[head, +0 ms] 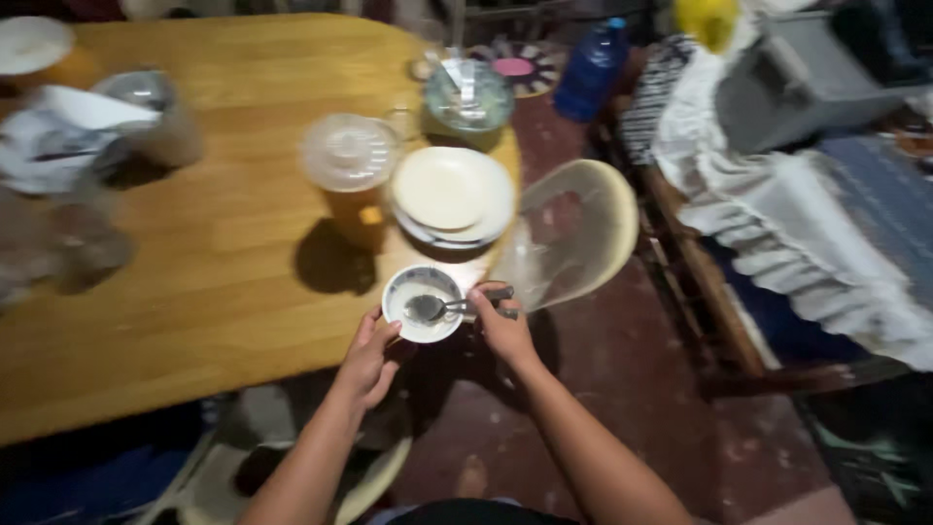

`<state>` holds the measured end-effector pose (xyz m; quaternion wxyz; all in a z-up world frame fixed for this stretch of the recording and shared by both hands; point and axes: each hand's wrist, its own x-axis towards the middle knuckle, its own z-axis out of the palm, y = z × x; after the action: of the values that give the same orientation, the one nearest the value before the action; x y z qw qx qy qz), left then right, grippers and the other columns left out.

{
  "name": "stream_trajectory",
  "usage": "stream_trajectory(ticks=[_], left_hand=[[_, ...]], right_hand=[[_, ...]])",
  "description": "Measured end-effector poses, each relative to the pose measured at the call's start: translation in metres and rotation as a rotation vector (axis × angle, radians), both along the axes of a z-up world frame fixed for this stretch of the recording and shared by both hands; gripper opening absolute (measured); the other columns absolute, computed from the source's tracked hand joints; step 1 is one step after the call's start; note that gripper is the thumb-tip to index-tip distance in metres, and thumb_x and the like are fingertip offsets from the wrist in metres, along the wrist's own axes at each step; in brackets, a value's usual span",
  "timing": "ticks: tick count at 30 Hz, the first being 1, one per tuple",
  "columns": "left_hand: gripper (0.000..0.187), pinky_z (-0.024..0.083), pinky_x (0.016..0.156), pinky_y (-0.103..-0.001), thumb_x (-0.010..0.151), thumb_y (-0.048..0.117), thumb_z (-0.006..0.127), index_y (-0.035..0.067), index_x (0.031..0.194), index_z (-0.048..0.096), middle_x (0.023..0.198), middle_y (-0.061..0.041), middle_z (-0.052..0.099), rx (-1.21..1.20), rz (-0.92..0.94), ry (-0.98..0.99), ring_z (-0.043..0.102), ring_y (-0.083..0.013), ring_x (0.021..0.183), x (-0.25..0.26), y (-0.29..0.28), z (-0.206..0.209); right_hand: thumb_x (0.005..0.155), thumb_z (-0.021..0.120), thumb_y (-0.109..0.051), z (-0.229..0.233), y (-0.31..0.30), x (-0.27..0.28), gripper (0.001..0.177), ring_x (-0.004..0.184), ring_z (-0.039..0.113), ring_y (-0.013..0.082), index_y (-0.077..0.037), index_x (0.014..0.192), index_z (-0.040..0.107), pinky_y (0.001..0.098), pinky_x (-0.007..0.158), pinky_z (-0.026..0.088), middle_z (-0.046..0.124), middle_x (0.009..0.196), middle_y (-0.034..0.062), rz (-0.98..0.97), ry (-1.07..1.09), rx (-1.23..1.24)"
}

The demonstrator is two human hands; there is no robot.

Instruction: The person clears a dining table by stacking plates, bowls, and cutlery together and then carrying the stack away.

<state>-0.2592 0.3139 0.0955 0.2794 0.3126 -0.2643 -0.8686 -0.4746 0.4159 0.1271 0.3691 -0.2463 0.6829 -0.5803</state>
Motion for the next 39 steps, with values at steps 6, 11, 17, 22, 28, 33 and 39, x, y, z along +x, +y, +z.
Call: stream_trajectory(ticks=[6,11,17,22,28,33,39], left_hand=[[0.041,0.053,0.091,-0.043,0.098,0.022,0.057,0.016,0.138,0.051,0.122,-0.006,0.063,0.040,-0.045,-0.081,0.062,-0.0200,0.110,-0.109,0.038,0.012],[0.038,0.054,0.094,-0.040,0.098,0.025,0.052,0.015,0.134,0.055,0.123,-0.004,0.067,0.002,-0.082,-0.023,0.064,-0.0178,0.115,-0.193,0.048,0.031],[0.038,0.055,0.092,-0.042,0.099,0.025,0.049,0.011,0.134,0.055,0.122,-0.007,0.067,-0.001,-0.143,-0.061,0.065,-0.0208,0.112,-0.281,0.035,0.018],[0.045,0.053,0.093,-0.041,0.091,0.010,0.053,0.010,0.136,0.054,0.122,-0.008,0.065,-0.044,-0.233,-0.061,0.065,-0.0219,0.108,-0.349,0.007,0.014],[0.052,0.050,0.094,-0.037,0.091,0.011,0.056,0.016,0.143,0.053,0.121,-0.007,0.064,0.011,-0.174,-0.126,0.061,-0.0205,0.105,-0.416,-0.026,0.032],[0.050,0.051,0.093,-0.037,0.093,0.013,0.056,0.011,0.143,0.052,0.121,-0.007,0.064,0.008,-0.091,-0.135,0.063,-0.0190,0.105,-0.458,-0.054,0.038],[0.048,0.054,0.090,-0.035,0.095,0.016,0.054,0.012,0.142,0.052,0.124,-0.006,0.066,0.012,0.099,-0.095,0.065,-0.0174,0.107,-0.517,-0.087,0.032]], right_hand=[[0.096,0.070,-0.028,0.037,0.077,-0.113,0.024,0.065,0.060,0.0073,-0.005,0.105,0.071,0.0246,0.059,0.049,0.070,0.078,0.0018,0.061,0.196,-0.060],[0.093,0.075,-0.027,0.077,0.105,-0.175,0.025,0.067,0.062,0.0070,-0.005,0.105,0.078,0.0233,0.063,0.052,0.074,0.077,0.0024,0.017,0.522,0.105],[0.090,0.074,-0.026,0.084,0.100,-0.256,0.024,0.060,0.066,0.0079,-0.007,0.103,0.076,0.0254,0.055,0.053,0.075,0.075,0.0014,0.036,0.347,0.152],[0.091,0.075,-0.026,0.072,0.072,-0.344,0.024,0.058,0.066,0.0071,-0.004,0.101,0.077,0.0243,0.054,0.053,0.073,0.072,0.0031,0.089,0.467,0.173],[0.093,0.073,-0.023,0.071,0.020,-0.437,0.024,0.053,0.062,0.0095,0.001,0.090,0.074,0.0267,0.048,0.049,0.069,0.067,0.0041,0.100,0.192,0.170],[0.089,0.077,-0.018,0.072,-0.034,-0.489,0.018,0.055,0.060,0.0081,-0.001,0.091,0.072,0.0251,0.049,0.047,0.067,0.068,0.0003,0.277,0.103,0.078],[0.088,0.080,-0.015,0.067,-0.109,-0.555,0.016,0.055,0.058,0.0079,-0.001,0.092,0.074,0.0250,0.050,0.046,0.067,0.067,0.0020,0.464,0.190,0.060]])
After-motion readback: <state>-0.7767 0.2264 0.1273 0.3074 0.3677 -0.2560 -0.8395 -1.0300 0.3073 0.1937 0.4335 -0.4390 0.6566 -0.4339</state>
